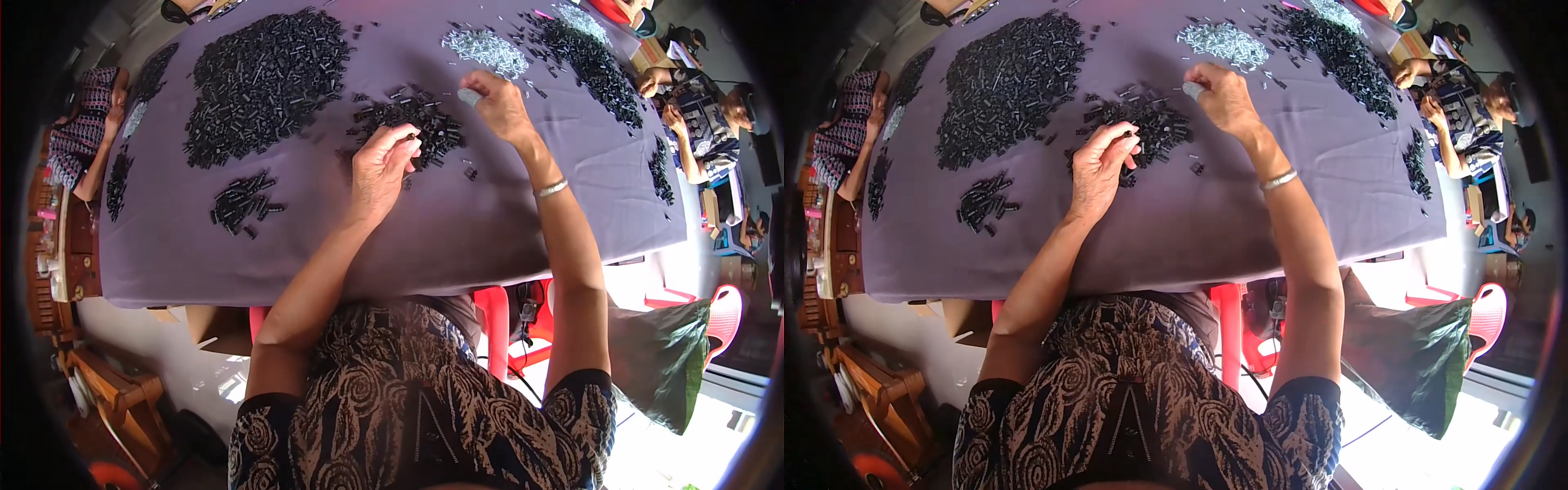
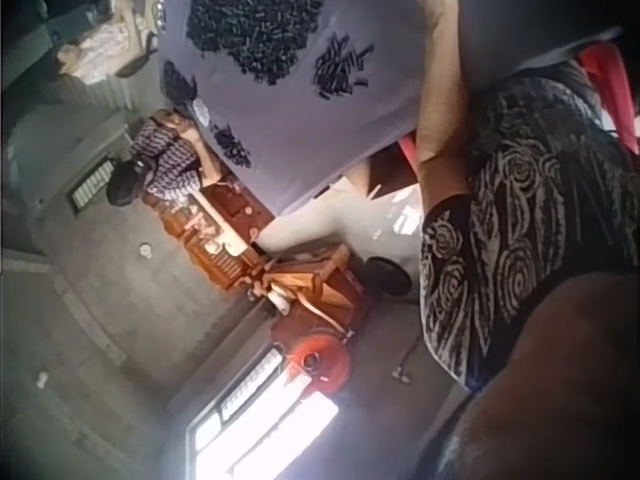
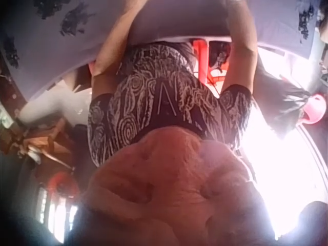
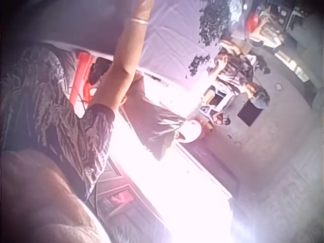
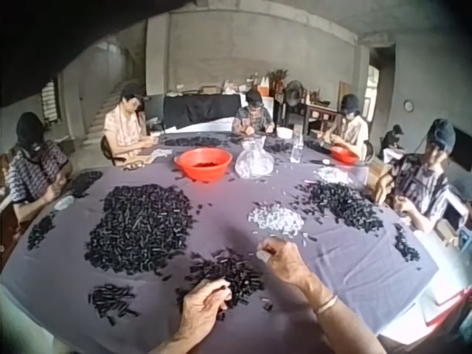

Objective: Sorting and picking small black and white components on a table in a workshop.

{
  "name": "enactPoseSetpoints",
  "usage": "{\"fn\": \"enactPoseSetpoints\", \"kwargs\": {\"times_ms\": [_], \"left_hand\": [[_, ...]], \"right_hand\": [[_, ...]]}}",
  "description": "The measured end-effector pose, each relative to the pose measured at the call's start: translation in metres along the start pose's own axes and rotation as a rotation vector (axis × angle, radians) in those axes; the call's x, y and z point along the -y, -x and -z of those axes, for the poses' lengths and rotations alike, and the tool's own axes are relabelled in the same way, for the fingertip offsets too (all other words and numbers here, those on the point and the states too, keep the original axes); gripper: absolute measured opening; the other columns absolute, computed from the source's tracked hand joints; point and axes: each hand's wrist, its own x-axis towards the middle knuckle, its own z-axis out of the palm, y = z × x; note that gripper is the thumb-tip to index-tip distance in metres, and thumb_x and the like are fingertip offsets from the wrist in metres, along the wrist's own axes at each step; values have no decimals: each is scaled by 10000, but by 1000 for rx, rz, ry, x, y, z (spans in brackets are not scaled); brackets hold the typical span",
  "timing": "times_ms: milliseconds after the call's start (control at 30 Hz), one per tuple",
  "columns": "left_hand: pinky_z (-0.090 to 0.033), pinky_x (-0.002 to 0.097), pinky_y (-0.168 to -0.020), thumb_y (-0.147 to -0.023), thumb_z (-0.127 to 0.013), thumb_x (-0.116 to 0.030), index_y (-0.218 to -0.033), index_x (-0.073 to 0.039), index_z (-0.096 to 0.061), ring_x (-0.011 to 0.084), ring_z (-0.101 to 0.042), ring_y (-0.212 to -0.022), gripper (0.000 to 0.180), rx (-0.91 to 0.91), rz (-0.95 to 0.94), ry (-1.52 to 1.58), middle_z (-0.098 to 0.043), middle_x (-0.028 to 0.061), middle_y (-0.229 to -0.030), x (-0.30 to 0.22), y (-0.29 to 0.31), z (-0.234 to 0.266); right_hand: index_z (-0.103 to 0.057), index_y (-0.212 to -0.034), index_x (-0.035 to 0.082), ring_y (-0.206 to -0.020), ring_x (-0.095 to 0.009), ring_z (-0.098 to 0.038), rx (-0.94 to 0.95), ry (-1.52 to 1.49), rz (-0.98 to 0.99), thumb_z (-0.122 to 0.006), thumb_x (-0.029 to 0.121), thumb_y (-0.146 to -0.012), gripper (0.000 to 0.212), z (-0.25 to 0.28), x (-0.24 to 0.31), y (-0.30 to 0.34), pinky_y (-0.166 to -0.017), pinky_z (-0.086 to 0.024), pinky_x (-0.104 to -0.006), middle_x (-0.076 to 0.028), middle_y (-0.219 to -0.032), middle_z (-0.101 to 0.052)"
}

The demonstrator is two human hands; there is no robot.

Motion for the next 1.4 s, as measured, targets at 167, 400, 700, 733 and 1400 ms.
{"fn": "enactPoseSetpoints", "kwargs": {"times_ms": [167, 400, 700, 733, 1400], "left_hand": [[-449, 202, -568, -842, -600, -22, -1059, -11, -587, 84, -568, -718, 217, -18, 40, -16, -573, 30, -852, -4, 3, -5], [-449, 196, -561, -825, -624, -26, -1010, -37, -587, 71, -579, -724, 189, -10, -21, -4, -587, 17, -845, 2, 2, 4], [-447, 182, -569, -805, -659, -49, -978, -42, -621, 51, -576, -715, 178, -43, -13, -2, -600, -1, -844, 4, 3, 1], [-447, 181, -570, -804, -660, -52, -980, -42, -621, 53, -577, -716, 181, -35, -21, 1, -599, -3, -846, 6, 3, 0], [-444, 215, -535, -741, -681, 26, -890, 5, -619, 69, -551, -614, 163, -110, 87, 80, -592, 26, -686, 0, 5, 0]], "right_hand": [[-596, -938, 53, -725, -171, -601, 209, 210, 71, -648, 58, -769, 176, -10, -17, -29, -684, -489, -306, -87, -831, -627], [-617, -885, 35, -720, -228, -605, 253, 341, -55, -618, 124, -774, 142, -15, -10, -35, -667, -473, -332, -105, -758, -630], [-603, -861, 29, -671, -75, -464, 81, -530, -208, -515, 48, -824, 97, -8, 48, 24, -574, -386, -214, 18, -756, -553], [-606, -876, 34, -659, -60, -466, 52, -565, -223, -513, 43, -856, 95, -12, 65, 33, -572, -392, -191, 22, -804, -567], [-618, -882, -4, -696, -59, -548, 53, -539, -110, -558, 21, -840, 78, -46, 80, 62, -597, -440, -216, 4, -806, -602]]}}
